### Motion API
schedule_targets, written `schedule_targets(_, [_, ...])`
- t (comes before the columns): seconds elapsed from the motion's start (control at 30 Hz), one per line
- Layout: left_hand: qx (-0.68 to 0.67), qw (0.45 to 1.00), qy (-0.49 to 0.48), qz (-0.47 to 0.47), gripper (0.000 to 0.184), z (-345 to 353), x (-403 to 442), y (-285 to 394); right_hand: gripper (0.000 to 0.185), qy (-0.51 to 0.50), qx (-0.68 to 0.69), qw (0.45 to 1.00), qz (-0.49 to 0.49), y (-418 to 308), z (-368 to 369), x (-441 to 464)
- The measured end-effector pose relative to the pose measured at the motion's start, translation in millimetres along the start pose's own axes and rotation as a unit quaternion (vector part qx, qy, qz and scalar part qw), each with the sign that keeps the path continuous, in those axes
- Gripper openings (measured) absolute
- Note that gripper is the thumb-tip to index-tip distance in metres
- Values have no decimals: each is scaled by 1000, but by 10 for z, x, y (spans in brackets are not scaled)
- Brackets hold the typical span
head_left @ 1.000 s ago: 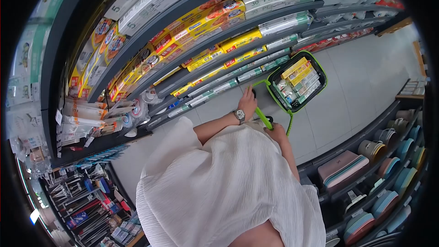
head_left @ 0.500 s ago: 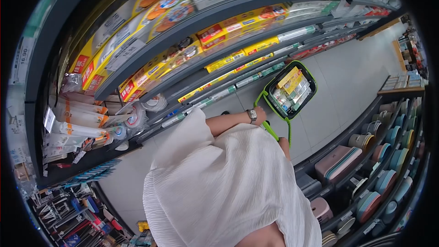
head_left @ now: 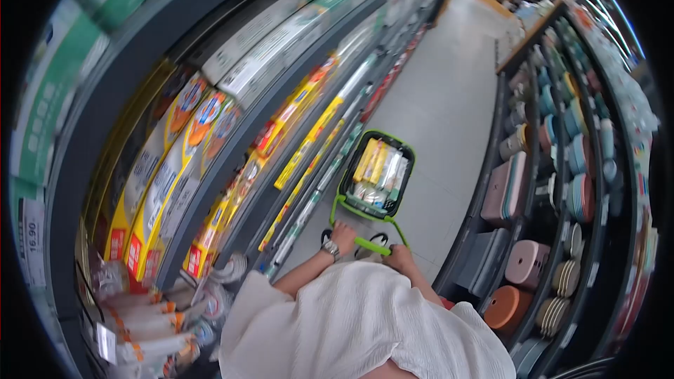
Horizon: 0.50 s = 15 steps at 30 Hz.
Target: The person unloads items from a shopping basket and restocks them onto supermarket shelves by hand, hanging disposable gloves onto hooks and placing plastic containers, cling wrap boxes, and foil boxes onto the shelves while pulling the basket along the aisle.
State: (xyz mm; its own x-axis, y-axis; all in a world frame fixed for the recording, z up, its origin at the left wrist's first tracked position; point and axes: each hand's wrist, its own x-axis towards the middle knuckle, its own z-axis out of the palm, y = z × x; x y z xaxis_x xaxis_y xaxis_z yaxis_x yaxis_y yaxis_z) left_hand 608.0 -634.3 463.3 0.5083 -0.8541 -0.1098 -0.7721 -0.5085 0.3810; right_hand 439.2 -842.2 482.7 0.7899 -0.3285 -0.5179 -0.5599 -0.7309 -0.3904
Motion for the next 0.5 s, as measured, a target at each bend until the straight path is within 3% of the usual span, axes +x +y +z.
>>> schedule_targets(0.23, [0,1000,-6,-15,14,148,-432,109,40,5,-3,1000,-13,79,336,-250])
schedule_targets(0.5, [57,995,25,-73,16,390,-877,381,33,23,34,991,-128,376,742,-681])
